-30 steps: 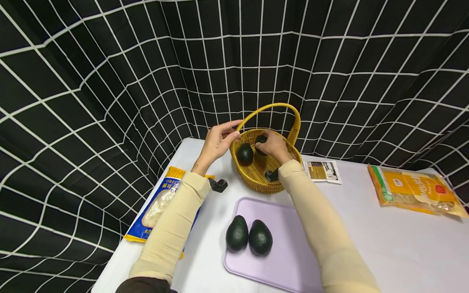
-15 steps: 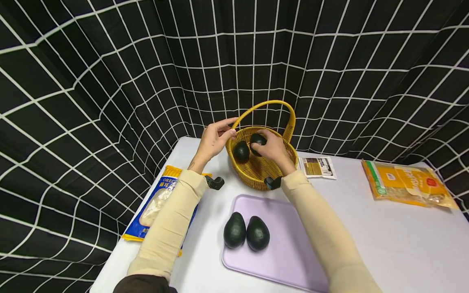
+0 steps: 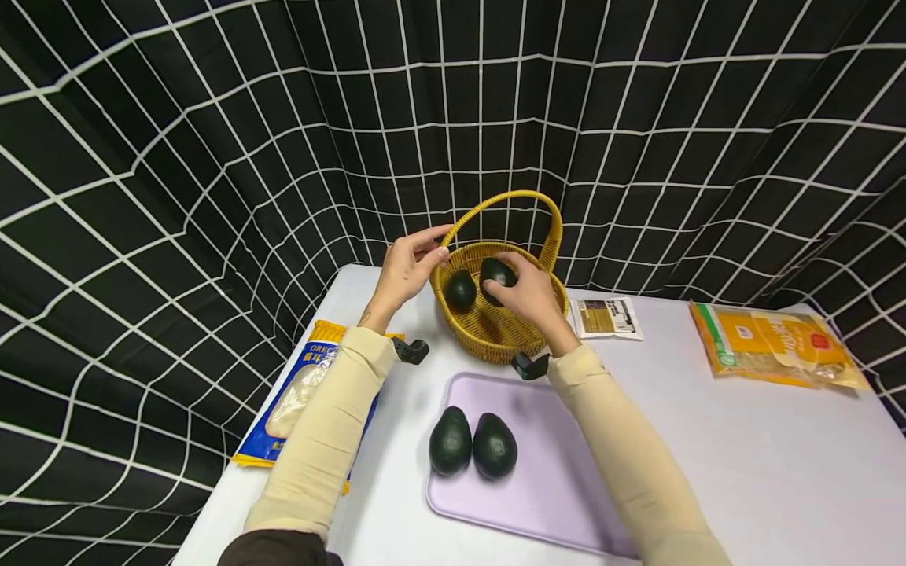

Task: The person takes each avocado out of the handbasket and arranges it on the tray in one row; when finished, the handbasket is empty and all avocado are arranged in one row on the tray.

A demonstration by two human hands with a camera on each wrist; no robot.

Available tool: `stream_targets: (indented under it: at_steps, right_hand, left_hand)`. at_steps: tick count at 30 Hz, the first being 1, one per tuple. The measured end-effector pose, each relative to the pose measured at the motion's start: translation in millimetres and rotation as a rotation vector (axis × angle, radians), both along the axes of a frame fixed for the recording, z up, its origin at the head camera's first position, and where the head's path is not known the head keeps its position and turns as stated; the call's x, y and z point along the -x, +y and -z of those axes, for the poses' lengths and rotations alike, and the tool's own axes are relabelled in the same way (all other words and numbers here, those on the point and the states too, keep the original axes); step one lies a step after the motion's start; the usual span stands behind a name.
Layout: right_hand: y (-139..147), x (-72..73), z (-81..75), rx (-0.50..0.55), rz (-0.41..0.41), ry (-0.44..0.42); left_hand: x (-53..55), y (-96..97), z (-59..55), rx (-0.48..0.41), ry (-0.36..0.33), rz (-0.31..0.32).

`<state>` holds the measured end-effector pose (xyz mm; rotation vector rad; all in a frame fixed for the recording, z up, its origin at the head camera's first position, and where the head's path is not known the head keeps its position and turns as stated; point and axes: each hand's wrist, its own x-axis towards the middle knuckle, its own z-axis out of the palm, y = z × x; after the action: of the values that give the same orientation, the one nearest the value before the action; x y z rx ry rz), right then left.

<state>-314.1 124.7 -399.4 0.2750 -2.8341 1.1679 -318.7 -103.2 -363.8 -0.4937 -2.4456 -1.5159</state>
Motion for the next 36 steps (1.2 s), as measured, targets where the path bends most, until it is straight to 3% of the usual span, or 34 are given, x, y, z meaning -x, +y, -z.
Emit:
stream_targets:
  at_steps: [11, 30, 36]
  right_hand:
    - [9, -37.7, 5.5, 0.061, -0.034, -0.011]
    - [24, -84.1, 7.5, 0.100, 0.005, 0.010]
    - [26, -98.5, 14.4, 0.093, 0.019, 0.017]
  left_hand:
    - [-1.4, -0.3, 1.2, -0.012, -0.004, 0.010]
    - [-1.5, 2.6, -0.2, -0.023, 0.010, 0.005]
    - [-2.6, 2.6, -1.4, -0.025, 0.010, 0.000]
